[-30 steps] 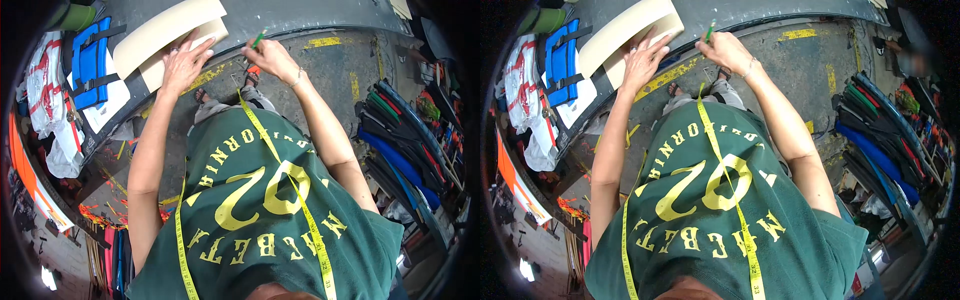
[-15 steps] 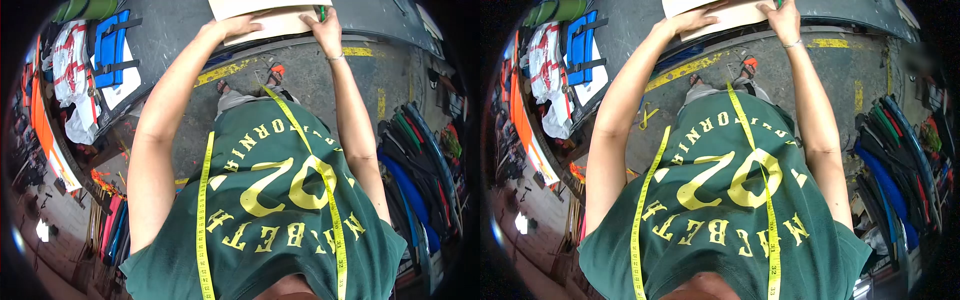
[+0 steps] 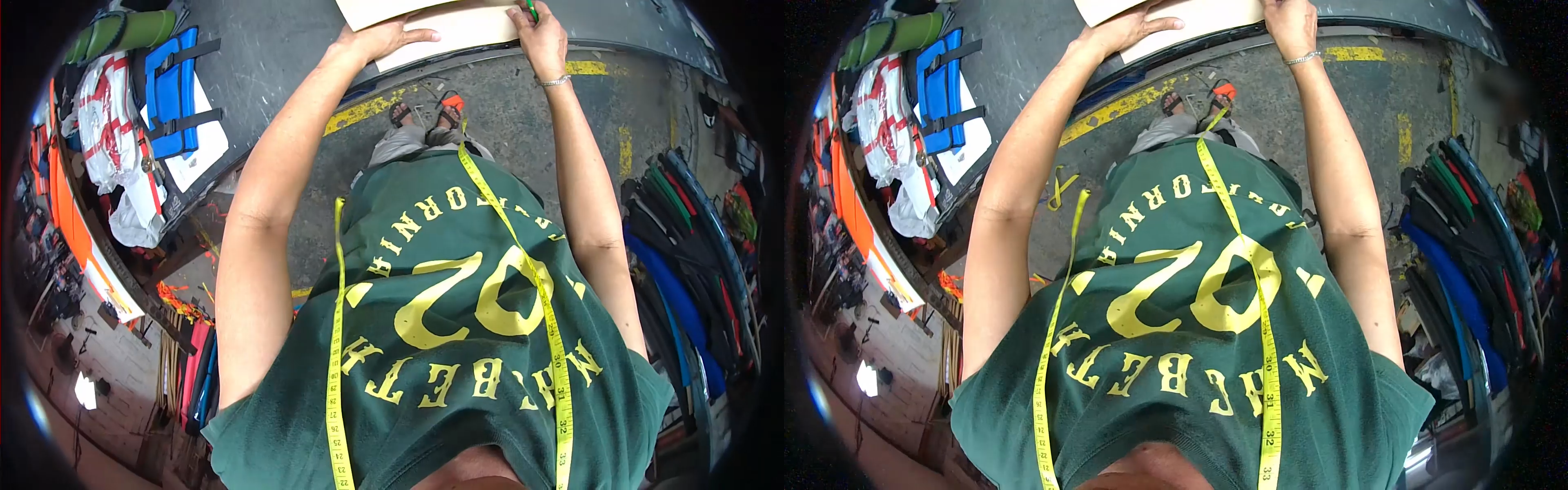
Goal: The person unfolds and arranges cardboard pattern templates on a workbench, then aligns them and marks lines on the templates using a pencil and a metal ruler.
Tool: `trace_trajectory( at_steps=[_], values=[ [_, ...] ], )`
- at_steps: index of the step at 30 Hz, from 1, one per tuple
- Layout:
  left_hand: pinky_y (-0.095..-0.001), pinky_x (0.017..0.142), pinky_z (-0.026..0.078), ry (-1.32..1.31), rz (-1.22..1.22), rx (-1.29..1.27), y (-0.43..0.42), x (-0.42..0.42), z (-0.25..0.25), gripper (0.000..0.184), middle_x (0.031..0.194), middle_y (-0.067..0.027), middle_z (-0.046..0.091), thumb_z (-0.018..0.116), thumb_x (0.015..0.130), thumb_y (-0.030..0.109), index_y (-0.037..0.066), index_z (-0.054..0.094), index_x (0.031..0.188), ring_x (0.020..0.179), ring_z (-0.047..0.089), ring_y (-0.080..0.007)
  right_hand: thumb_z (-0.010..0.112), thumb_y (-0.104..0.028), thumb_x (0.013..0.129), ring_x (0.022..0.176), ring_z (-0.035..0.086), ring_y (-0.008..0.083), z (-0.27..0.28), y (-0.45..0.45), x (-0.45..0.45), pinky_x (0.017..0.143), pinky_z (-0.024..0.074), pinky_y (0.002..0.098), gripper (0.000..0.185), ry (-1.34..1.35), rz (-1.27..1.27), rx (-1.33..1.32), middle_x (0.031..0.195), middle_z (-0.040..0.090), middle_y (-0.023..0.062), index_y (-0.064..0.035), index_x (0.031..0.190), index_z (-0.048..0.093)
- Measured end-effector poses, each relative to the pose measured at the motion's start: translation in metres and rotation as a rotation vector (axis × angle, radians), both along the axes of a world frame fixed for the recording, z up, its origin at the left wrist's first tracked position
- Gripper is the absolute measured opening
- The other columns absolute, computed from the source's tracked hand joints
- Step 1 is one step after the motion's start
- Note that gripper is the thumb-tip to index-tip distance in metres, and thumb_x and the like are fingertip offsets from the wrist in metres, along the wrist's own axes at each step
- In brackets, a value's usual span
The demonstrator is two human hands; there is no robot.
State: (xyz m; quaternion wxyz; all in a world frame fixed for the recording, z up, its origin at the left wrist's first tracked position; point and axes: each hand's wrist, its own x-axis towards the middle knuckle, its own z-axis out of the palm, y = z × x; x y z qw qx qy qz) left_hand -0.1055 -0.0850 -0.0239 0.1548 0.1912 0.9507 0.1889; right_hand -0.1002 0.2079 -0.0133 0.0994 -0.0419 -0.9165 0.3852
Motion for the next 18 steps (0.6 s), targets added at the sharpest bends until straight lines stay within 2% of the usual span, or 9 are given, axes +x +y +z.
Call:
trace_trajectory(
  at_steps=[1, 4, 7, 10, 12, 14, 16, 17, 18],
  values=[
    [-0.0471, 0.121, 0.037, 0.115, -0.007, 0.022, -0.002, 0.003, -0.006, 0.09, 0.152, -0.0186, 0.055, 0.064, 0.09, 0.071, 0.005, 0.051, 0.15, 0.142, 0.048, -0.0378, 0.074, -0.018, 0.093, 0.087, 0.071, 0.0394, -0.005, 0.001, -0.002, 0.077, 0.055, 0.042, 0.026, 0.044, 0.006, 0.012, 0.094, 0.073, 0.0231, 0.0012, 0.108, 0.067],
    [-0.0459, 0.123, 0.034, -0.053, 0.012, 0.167, -0.005, 0.006, -0.007, 0.093, 0.154, -0.0183, 0.052, 0.064, 0.09, 0.072, 0.004, 0.049, 0.152, 0.143, 0.046, -0.0388, 0.073, -0.018, 0.091, 0.086, 0.071, 0.0389, -0.016, 0.009, -0.007, 0.078, 0.0553, 0.0433, 0.026, 0.083, 0.023, 0.043, 0.094, 0.074, 0.0233, 0.0004, 0.108, 0.068],
    [-0.0465, 0.125, 0.03, -0.001, 0.013, 0.207, -0.004, 0.007, -0.017, 0.094, 0.158, -0.0175, 0.048, 0.062, 0.09, 0.074, 0.004, 0.049, 0.152, 0.147, 0.041, -0.0385, 0.079, -0.036, 0.091, 0.094, 0.074, 0.0203, -0.018, 0.022, -0.011, 0.087, 0.0558, 0.0346, 0.042, -0.152, 0.008, 0.18, 0.099, 0.078, 0.0095, -0.0075, 0.12, 0.072],
    [-0.0473, 0.125, 0.029, 0.077, -0.042, 0.213, -0.001, 0.004, -0.02, 0.09, 0.16, -0.018, 0.045, 0.06, 0.094, 0.069, 0.006, 0.043, 0.157, 0.148, 0.039, -0.0393, 0.078, -0.039, 0.092, 0.089, 0.075, 0.0204, -0.028, 0.026, -0.01, 0.084, 0.0563, 0.0348, 0.036, -0.132, -0.033, 0.11, 0.093, 0.078, 0.0068, -0.0127, 0.115, 0.075],
    [-0.0444, 0.112, 0.043, 0.261, -0.116, 0.01, 0.004, 0.005, 0.008, 0.073, 0.139, -0.0115, 0.066, 0.057, 0.094, 0.072, 0.015, 0.065, 0.14, 0.128, 0.06, -0.0335, 0.079, -0.04, 0.091, 0.088, 0.075, 0.0188, -0.029, 0.028, -0.011, 0.084, 0.0566, 0.0339, 0.039, -0.125, -0.028, 0.1, 0.094, 0.079, 0.0071, -0.0113, 0.116, 0.075],
    [-0.0443, 0.109, 0.046, 0.287, -0.098, 0.178, 0.002, 0.0, -0.006, 0.078, 0.134, -0.0104, 0.067, 0.066, 0.086, 0.074, 0.017, 0.064, 0.14, 0.124, 0.061, -0.0315, 0.079, -0.039, 0.091, 0.089, 0.074, 0.0172, -0.033, 0.033, -0.01, 0.084, 0.0568, 0.0337, 0.038, -0.074, -0.005, 0.11, 0.094, 0.079, 0.0066, -0.0111, 0.116, 0.075],
    [-0.0442, 0.11, 0.045, 0.348, -0.173, 0.065, 0.017, -0.005, 0.009, 0.073, 0.136, -0.0136, 0.066, 0.074, 0.085, 0.062, 0.016, 0.063, 0.141, 0.129, 0.058, -0.0319, 0.077, -0.04, 0.092, 0.087, 0.073, 0.0155, -0.016, 0.028, -0.006, 0.082, 0.0566, 0.0331, 0.038, -0.117, 0.002, 0.031, 0.091, 0.078, 0.0056, -0.0115, 0.117, 0.075],
    [-0.0444, 0.113, 0.044, 0.317, -0.208, 0.041, 0.023, -0.004, 0.018, 0.07, 0.138, -0.0149, 0.064, 0.074, 0.088, 0.056, 0.014, 0.062, 0.143, 0.131, 0.057, -0.0338, 0.069, -0.042, 0.098, 0.083, 0.071, 0.016, -0.002, 0.032, -0.005, 0.078, 0.0558, 0.0341, 0.041, -0.109, 0.056, 0.109, 0.091, 0.077, 0.0061, -0.0053, 0.116, 0.073],
    [-0.0445, 0.115, 0.042, 0.287, -0.239, 0.011, 0.028, -0.007, 0.023, 0.066, 0.14, -0.0162, 0.063, 0.074, 0.091, 0.049, 0.012, 0.061, 0.144, 0.133, 0.055, -0.0358, 0.066, -0.042, 0.1, 0.082, 0.07, 0.0161, -0.003, 0.04, -0.008, 0.077, 0.0554, 0.0339, 0.041, -0.1, -0.018, -0.085, 0.092, 0.076, 0.0066, -0.0032, 0.114, 0.073]
  ],
)
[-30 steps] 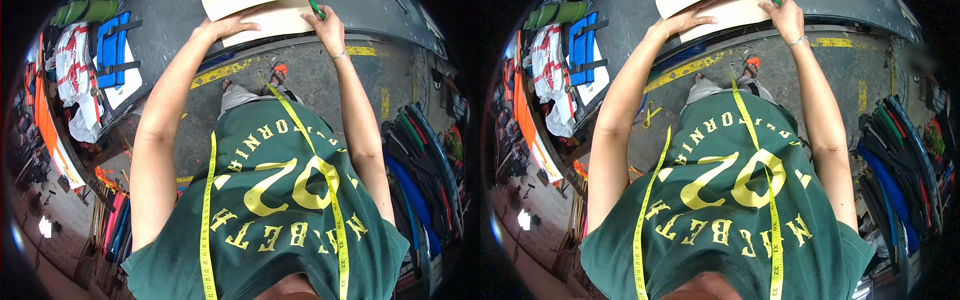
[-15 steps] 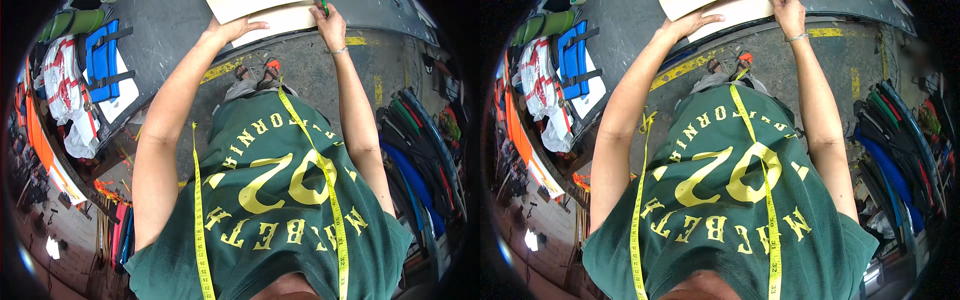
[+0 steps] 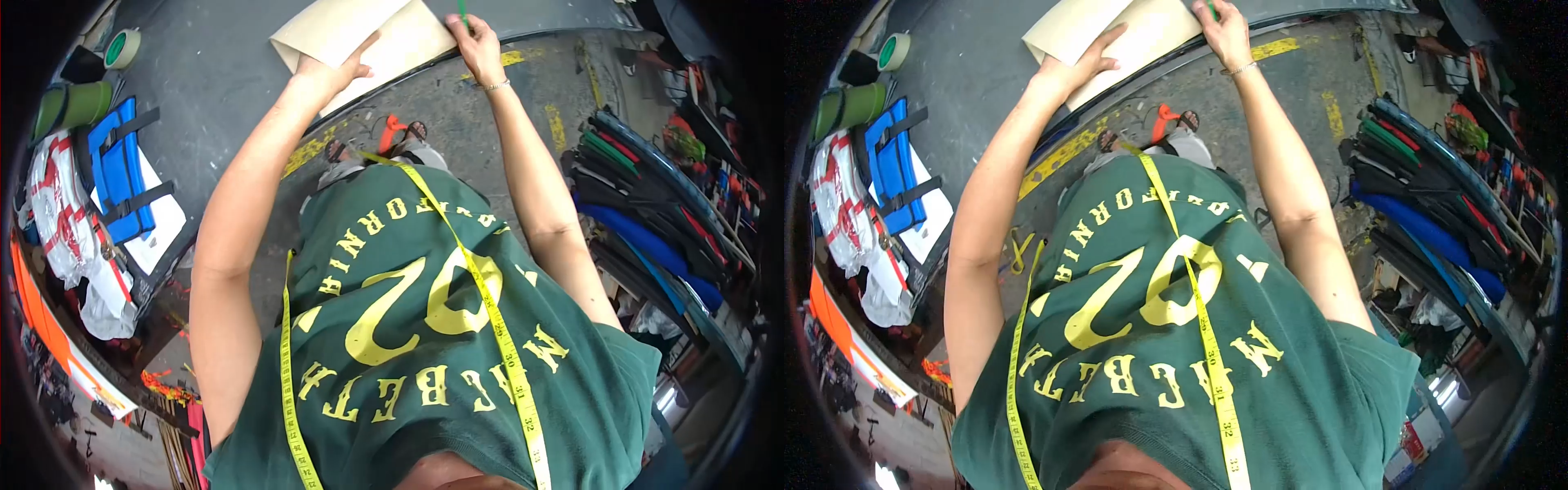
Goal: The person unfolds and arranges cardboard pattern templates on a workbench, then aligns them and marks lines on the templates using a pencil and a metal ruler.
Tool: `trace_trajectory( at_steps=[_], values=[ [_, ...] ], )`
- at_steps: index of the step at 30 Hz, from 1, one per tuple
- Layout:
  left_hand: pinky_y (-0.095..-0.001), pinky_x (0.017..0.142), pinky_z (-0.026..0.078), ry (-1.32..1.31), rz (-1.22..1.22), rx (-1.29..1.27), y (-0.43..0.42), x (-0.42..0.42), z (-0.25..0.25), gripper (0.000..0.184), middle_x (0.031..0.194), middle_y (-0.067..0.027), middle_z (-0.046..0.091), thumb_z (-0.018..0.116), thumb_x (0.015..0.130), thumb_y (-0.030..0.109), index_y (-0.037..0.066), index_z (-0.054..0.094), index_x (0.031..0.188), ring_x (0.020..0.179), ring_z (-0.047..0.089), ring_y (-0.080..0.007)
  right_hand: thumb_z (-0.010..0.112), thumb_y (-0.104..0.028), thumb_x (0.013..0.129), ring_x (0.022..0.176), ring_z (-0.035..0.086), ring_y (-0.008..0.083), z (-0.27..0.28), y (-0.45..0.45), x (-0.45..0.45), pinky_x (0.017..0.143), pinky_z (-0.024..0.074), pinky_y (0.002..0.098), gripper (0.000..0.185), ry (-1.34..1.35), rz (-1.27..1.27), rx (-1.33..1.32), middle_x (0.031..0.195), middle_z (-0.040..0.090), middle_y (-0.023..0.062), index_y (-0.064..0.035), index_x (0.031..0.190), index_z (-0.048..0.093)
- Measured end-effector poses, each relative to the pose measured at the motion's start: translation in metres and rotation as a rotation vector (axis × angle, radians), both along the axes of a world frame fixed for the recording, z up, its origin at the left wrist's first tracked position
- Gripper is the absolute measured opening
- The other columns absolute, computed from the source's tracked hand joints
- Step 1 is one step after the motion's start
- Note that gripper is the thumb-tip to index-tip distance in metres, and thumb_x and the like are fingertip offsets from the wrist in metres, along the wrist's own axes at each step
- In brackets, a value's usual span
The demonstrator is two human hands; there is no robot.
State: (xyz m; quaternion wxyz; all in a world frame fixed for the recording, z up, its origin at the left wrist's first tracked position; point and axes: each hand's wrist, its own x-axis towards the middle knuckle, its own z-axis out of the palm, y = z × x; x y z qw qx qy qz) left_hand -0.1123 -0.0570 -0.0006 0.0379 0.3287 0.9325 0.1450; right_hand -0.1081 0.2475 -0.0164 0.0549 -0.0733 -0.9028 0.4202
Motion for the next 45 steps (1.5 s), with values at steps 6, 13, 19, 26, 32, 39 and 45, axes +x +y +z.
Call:
trace_trajectory(
  at_steps=[6, 13, 19, 26, 32, 39, 45],
  values=[
    [-0.0463, 0.106, 0.049, -0.186, 0.198, 0.128, 0.047, -0.005, -0.019, 0.043, 0.129, -0.0236, 0.066, 0.065, 0.099, 0.03, 0.003, 0.064, 0.131, 0.12, 0.063, -0.038, 0.054, -0.047, 0.108, 0.076, 0.07, 0.0135, 0.013, 0.024, 0.021, 0.073, 0.0539, 0.0311, 0.045, 0.119, -0.144, -0.197, 0.072, 0.07, 0.0071, -0.0037, 0.106, 0.067],
    [-0.0496, 0.109, 0.045, 0.043, 0.212, -0.23, 0.122, 0.009, -0.024, 0.068, 0.137, -0.0238, 0.064, 0.053, 0.102, 0.058, 0.002, 0.06, 0.141, 0.129, 0.059, -0.0396, 0.075, -0.029, 0.097, 0.093, 0.076, 0.0178, -0.001, 0.034, 0.047, 0.082, 0.0574, 0.0303, 0.028, 0.104, 0.12, -0.209, 0.101, 0.078, 0.0098, -0.0036, 0.107, 0.074],
    [-0.0492, 0.105, 0.049, 0.176, 0.263, -0.037, 0.12, 0.007, -0.029, 0.081, 0.132, -0.0276, 0.066, 0.049, 0.1, 0.069, 0.01, 0.045, 0.155, 0.122, 0.063, -0.044, 0.076, -0.028, 0.096, 0.057, 0.062, 0.0202, -0.009, 0.042, 0.045, 0.058, 0.0513, 0.0349, 0.023, 0.158, 0.161, -0.077, 0.092, 0.076, 0.009, -0.0088, 0.107, 0.073],
    [-0.0479, 0.104, 0.049, 0.152, 0.214, -0.242, 0.119, 0.004, -0.017, 0.081, 0.129, -0.0213, 0.068, 0.047, 0.1, 0.069, 0.001, 0.06, 0.141, 0.12, 0.064, -0.0379, 0.076, -0.027, 0.097, 0.059, 0.066, 0.0217, -0.006, 0.044, 0.049, 0.057, 0.0522, 0.0336, 0.021, 0.165, 0.203, -0.046, 0.102, 0.078, 0.0072, -0.0106, 0.109, 0.072],
    [-0.0476, 0.095, 0.055, 0.176, 0.225, -0.195, 0.121, 0.002, -0.019, 0.079, 0.119, -0.0215, 0.071, 0.049, 0.099, 0.07, 0.001, 0.063, 0.135, 0.109, 0.069, -0.0384, 0.075, -0.021, 0.097, 0.072, 0.071, 0.0306, 0.009, 0.037, 0.05, 0.066, 0.0557, 0.0374, 0.019, 0.278, 0.248, -0.094, 0.103, 0.076, 0.0106, -0.0042, 0.106, 0.07],
    [-0.0499, 0.101, 0.051, 0.162, 0.264, -0.082, 0.12, 0.0, -0.024, 0.074, 0.128, -0.0225, 0.068, 0.053, 0.099, 0.067, 0.005, 0.061, 0.14, 0.117, 0.065, -0.0406, 0.051, -0.036, 0.107, 0.077, 0.07, 0.0393, 0.051, 0.055, 0.04, 0.075, 0.0552, 0.0481, 0.038, -0.251, 0.409, 0.132, 0.08, 0.072, 0.0181, -0.0003, 0.106, 0.062],
    [-0.0499, 0.107, 0.047, -0.059, 0.299, -0.094, 0.11, -0.007, -0.012, 0.054, 0.134, -0.0222, 0.065, 0.055, 0.104, 0.047, 0.009, 0.061, 0.141, 0.125, 0.061, -0.0414, 0.056, -0.033, 0.105, 0.06, 0.066, 0.0134, 0.013, 0.032, 0.021, 0.061, 0.0542, 0.0296, 0.035, -0.314, 0.268, -0.435, 0.088, 0.079, 0.007, -0.0004, 0.104, 0.066]
  ],
)
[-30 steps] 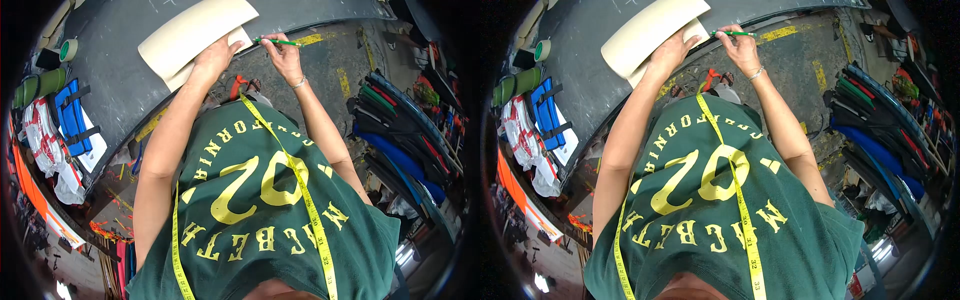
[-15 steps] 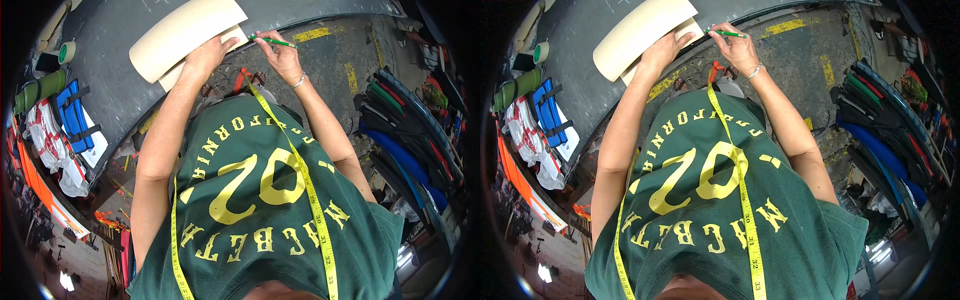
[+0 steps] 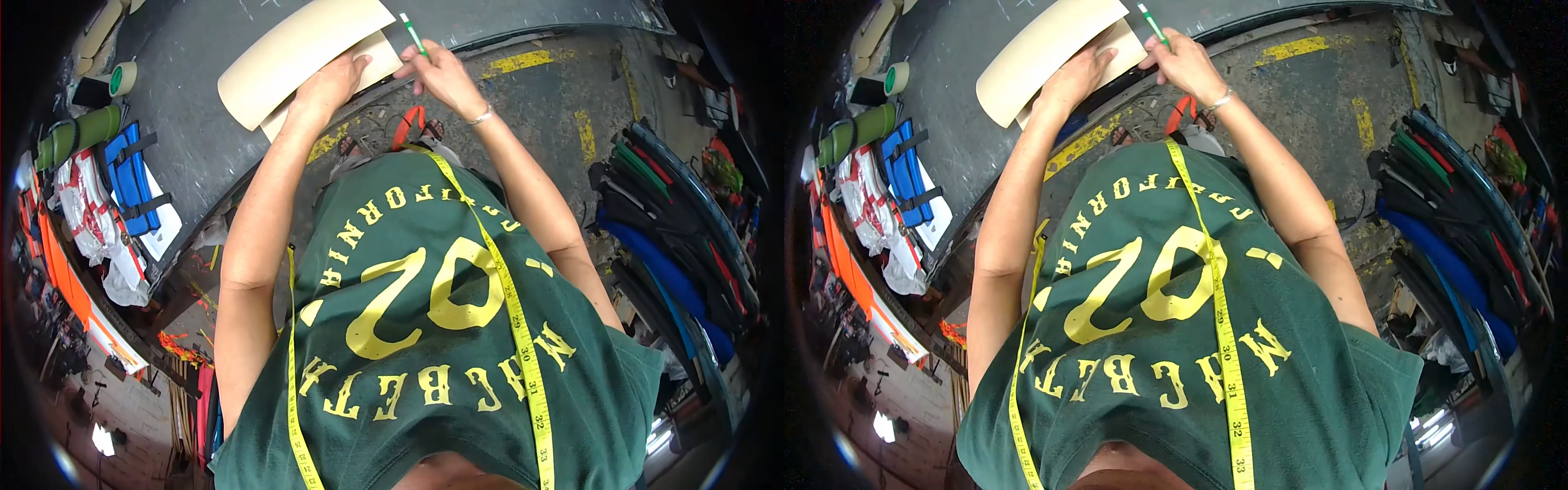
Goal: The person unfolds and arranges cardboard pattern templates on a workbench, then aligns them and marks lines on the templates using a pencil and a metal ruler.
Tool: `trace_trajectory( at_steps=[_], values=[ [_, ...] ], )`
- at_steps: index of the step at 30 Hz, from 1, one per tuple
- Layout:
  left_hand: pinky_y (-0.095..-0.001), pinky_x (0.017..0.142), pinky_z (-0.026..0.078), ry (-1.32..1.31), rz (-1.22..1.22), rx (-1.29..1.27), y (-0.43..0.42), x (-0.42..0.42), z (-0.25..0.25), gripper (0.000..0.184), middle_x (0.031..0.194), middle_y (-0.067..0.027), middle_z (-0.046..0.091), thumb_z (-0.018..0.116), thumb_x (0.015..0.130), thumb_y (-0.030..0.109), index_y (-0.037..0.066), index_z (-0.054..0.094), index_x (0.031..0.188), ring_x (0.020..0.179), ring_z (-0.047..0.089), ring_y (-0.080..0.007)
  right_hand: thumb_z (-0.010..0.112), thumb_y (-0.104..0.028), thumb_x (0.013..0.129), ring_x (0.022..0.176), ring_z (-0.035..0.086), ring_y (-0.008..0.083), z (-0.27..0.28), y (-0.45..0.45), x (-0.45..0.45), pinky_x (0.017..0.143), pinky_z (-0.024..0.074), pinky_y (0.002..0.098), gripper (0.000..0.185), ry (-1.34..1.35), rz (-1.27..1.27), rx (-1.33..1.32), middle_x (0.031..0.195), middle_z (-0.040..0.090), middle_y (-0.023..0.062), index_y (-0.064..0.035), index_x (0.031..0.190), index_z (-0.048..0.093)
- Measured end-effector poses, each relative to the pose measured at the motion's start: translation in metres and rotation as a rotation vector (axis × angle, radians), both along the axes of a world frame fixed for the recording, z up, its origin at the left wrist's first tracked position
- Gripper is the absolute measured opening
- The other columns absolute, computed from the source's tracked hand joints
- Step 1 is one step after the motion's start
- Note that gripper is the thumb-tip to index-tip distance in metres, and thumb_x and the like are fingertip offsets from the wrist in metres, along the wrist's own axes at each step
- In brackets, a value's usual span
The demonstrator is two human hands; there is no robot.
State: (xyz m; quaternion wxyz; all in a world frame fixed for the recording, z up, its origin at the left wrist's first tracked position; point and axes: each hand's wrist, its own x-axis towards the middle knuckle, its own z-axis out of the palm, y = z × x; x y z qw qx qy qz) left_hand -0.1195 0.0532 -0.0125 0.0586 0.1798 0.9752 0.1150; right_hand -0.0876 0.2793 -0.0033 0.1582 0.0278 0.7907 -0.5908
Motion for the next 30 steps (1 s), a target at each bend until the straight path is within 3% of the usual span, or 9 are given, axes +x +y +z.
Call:
trace_trajectory(
  at_steps=[7, 9, 10, 11, 14, 19, 20, 21, 30],
  values=[
    [-0.047, 0.109, 0.046, 0.106, 0.049, -0.148, -0.012, -0.024, -0.006, 0.046, 0.137, -0.021, 0.064, 0.057, 0.103, 0.042, 0.016, 0.064, 0.14, 0.127, 0.06, -0.0409, 0.078, -0.028, 0.09, 0.053, 0.059, 0.0092, -0.013, -0.009, -0.029, 0.054, 0.0509, 0.0284, 0.028, 0.088, 0.021, 0.105, 0.079, 0.074, 0.0039, -0.0078, 0.107, 0.069],
    [-0.0444, 0.11, 0.046, -0.048, 0.14, -0.056, -0.013, -0.041, 0.012, 0.048, 0.139, -0.021, 0.064, 0.058, 0.102, 0.045, 0.016, 0.065, 0.14, 0.128, 0.06, -0.0407, 0.079, -0.033, 0.089, 0.066, 0.068, 0.014, -0.016, 0.01, -0.049, 0.067, 0.055, 0.0345, 0.037, 0.281, -0.051, 0.295, 0.083, 0.074, 0.0069, -0.0094, 0.116, 0.072],
    [-0.0512, 0.12, 0.035, -0.183, 0.222, 0.182, -0.027, -0.054, -0.011, 0.072, 0.155, -0.0199, 0.052, 0.061, 0.094, 0.067, 0.021, 0.058, 0.149, 0.144, 0.047, -0.0402, 0.075, -0.024, 0.089, 0.076, 0.07, 0.024, -0.004, 0.022, -0.056, 0.072, 0.0552, 0.0383, 0.031, 0.284, -0.074, 0.285, 0.088, 0.075, 0.0141, -0.0051, 0.112, 0.071],
    [-0.0516, 0.125, 0.028, -0.196, 0.318, 0.022, -0.019, -0.059, 0.007, 0.079, 0.164, -0.0161, 0.04, 0.057, 0.099, 0.061, 0.014, 0.04, 0.16, 0.15, 0.036, -0.0409, 0.072, -0.015, 0.089, 0.085, 0.073, 0.034, 0.006, 0.036, -0.063, 0.078, 0.0554, 0.042, 0.025, 0.286, -0.099, 0.276, 0.093, 0.075, 0.0212, -0.0007, 0.109, 0.07],
    [-0.0683, 0.122, 0.022, 0.031, 0.275, -0.169, -0.007, -0.08, -0.007, 0.072, 0.171, -0.0134, 0.027, 0.057, 0.099, 0.053, 0.022, 0.039, 0.162, 0.156, 0.025, -0.0428, 0.07, -0.011, 0.087, 0.083, 0.073, 0.0229, 0.002, 0.084, -0.087, 0.077, 0.0546, 0.0372, 0.023, 0.187, -0.146, 0.281, 0.088, 0.076, 0.0158, -0.0015, 0.108, 0.072],
    [-0.0685, 0.123, 0.02, -0.148, 0.189, -0.092, 0.037, -0.108, 0.016, 0.076, 0.172, -0.0155, 0.023, 0.059, 0.098, 0.053, 0.021, 0.036, 0.163, 0.158, 0.02, -0.0437, 0.069, -0.009, 0.087, 0.073, 0.066, 0.0192, -0.005, 0.153, -0.093, 0.07, 0.0512, 0.0356, 0.019, 0.197, -0.249, 0.321, 0.079, 0.071, 0.0107, -0.0015, 0.104, 0.071],
    [-0.0686, 0.123, 0.019, -0.138, 0.168, -0.091, 0.041, -0.111, 0.016, 0.076, 0.172, -0.0158, 0.023, 0.059, 0.097, 0.053, 0.021, 0.036, 0.163, 0.158, 0.02, -0.0436, 0.066, -0.014, 0.091, 0.074, 0.067, 0.0243, -0.011, 0.166, -0.093, 0.071, 0.0518, 0.0387, 0.018, 0.239, -0.273, 0.366, 0.081, 0.071, 0.0135, -0.0025, 0.104, 0.071],
    [-0.0686, 0.124, 0.019, -0.128, 0.144, -0.09, 0.045, -0.115, 0.015, 0.077, 0.172, -0.0161, 0.023, 0.059, 0.097, 0.053, 0.021, 0.036, 0.163, 0.158, 0.019, -0.0436, 0.079, -0.037, 0.089, 0.078, 0.07, 0.014, -0.043, 0.196, -0.105, 0.077, 0.0545, 0.0342, 0.039, 0.419, -0.235, 0.525, 0.086, 0.075, 0.0082, -0.0103, 0.117, 0.073],
    [-0.0679, 0.125, 0.01, 0.014, -0.017, -0.093, 0.045, -0.129, 0.007, 0.117, 0.171, -0.0206, 0.021, 0.077, 0.072, 0.074, 0.016, 0.033, 0.164, 0.159, 0.013, -0.0431, 0.084, -0.034, 0.086, 0.083, 0.064, 0.011, -0.043, 0.2, -0.094, 0.079, 0.0511, 0.0289, 0.039, 0.25, -0.318, 0.387, 0.086, 0.069, -0.0007, -0.005, 0.11, 0.073]
  ],
)
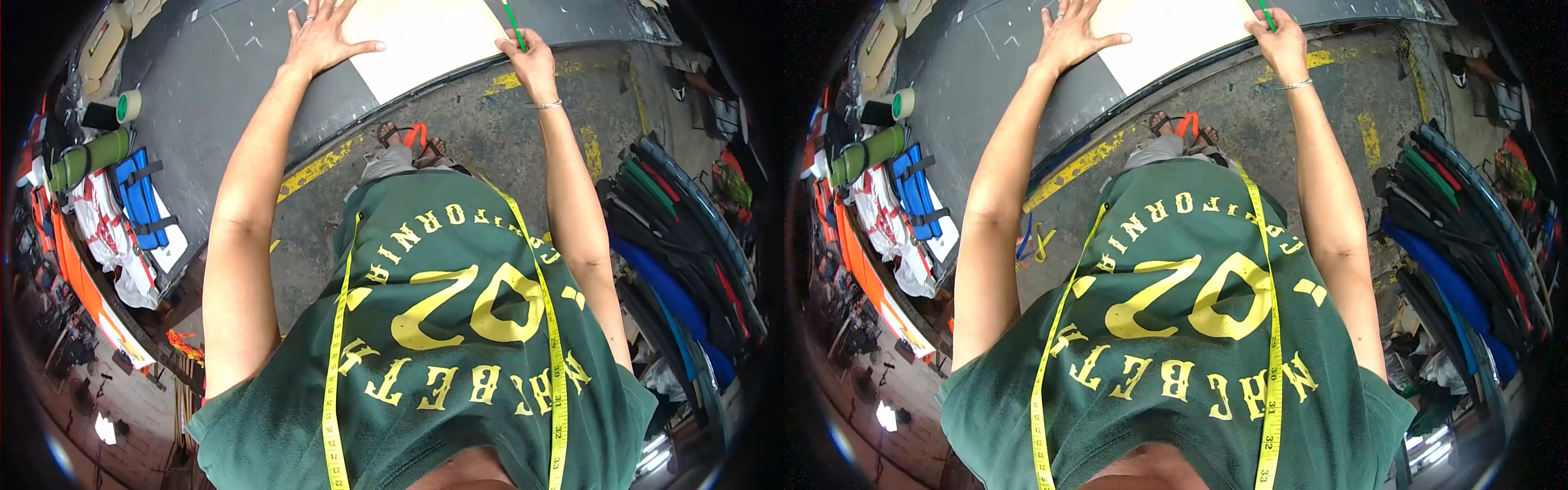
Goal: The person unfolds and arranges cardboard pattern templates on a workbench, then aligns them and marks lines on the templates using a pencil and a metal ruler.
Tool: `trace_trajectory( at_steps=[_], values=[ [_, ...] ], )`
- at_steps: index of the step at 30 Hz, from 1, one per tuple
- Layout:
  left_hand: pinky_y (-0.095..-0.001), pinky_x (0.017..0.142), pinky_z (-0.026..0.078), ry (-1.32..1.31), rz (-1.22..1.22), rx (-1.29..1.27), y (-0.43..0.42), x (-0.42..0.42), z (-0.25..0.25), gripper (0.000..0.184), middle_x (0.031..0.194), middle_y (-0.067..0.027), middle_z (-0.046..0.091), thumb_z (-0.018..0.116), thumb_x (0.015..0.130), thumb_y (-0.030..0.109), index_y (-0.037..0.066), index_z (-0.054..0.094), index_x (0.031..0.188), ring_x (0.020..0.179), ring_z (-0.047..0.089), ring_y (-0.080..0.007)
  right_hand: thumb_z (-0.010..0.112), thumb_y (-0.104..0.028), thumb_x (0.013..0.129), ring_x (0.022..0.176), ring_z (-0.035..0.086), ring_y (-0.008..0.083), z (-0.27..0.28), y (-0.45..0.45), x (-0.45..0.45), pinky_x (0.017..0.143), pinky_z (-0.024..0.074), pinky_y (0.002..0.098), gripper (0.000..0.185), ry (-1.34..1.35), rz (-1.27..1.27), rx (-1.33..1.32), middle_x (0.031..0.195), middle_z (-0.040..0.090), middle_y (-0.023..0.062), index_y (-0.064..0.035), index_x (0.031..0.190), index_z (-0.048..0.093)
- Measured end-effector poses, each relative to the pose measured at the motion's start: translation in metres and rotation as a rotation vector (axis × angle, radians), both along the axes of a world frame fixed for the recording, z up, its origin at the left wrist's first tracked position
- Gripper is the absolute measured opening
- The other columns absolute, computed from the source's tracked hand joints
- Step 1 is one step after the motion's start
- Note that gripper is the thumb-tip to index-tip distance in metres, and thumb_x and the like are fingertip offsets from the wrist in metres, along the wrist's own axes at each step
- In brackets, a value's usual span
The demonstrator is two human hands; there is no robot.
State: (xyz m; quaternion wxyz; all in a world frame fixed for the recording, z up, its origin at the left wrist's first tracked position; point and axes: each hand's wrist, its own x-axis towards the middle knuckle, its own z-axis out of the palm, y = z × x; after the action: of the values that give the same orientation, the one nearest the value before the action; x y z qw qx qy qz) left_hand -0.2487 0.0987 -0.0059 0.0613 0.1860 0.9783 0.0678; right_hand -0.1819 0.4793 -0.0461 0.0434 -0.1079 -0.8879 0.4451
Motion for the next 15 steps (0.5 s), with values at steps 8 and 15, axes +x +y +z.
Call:
trace_trajectory(
  at_steps=[8, 15],
  values=[
    [-0.0602, 0.122, 0.031, 0.396, -0.017, -0.082, -0.002, 0.004, -0.026, 0.107, 0.159, -0.0184, 0.046, 0.079, 0.075, 0.069, 0.017, 0.041, 0.161, 0.149, 0.04, -0.0396, 0.084, -0.035, 0.084, 0.081, 0.067, 0.0126, -0.009, 0.005, 0.0, 0.078, 0.0541, 0.0311, 0.041, -0.02, -0.03, -0.024, 0.085, 0.072, 0.0008, -0.0061, 0.111, 0.074],
    [-0.0682, 0.126, 0.007, 0.312, 0.028, 0.133, -0.005, -0.006, -0.049, 0.113, 0.172, -0.0159, 0.023, 0.056, 0.068, 0.099, 0.033, 0.044, 0.159, 0.159, 0.013, -0.0442, 0.084, -0.027, 0.086, 0.075, 0.054, 0.0054, 0.005, -0.005, 0.008, 0.069, 0.0467, 0.0243, 0.036, 0.012, -0.025, -0.103, 0.081, 0.059, -0.0073, -0.0073, 0.115, 0.074]
  ],
)
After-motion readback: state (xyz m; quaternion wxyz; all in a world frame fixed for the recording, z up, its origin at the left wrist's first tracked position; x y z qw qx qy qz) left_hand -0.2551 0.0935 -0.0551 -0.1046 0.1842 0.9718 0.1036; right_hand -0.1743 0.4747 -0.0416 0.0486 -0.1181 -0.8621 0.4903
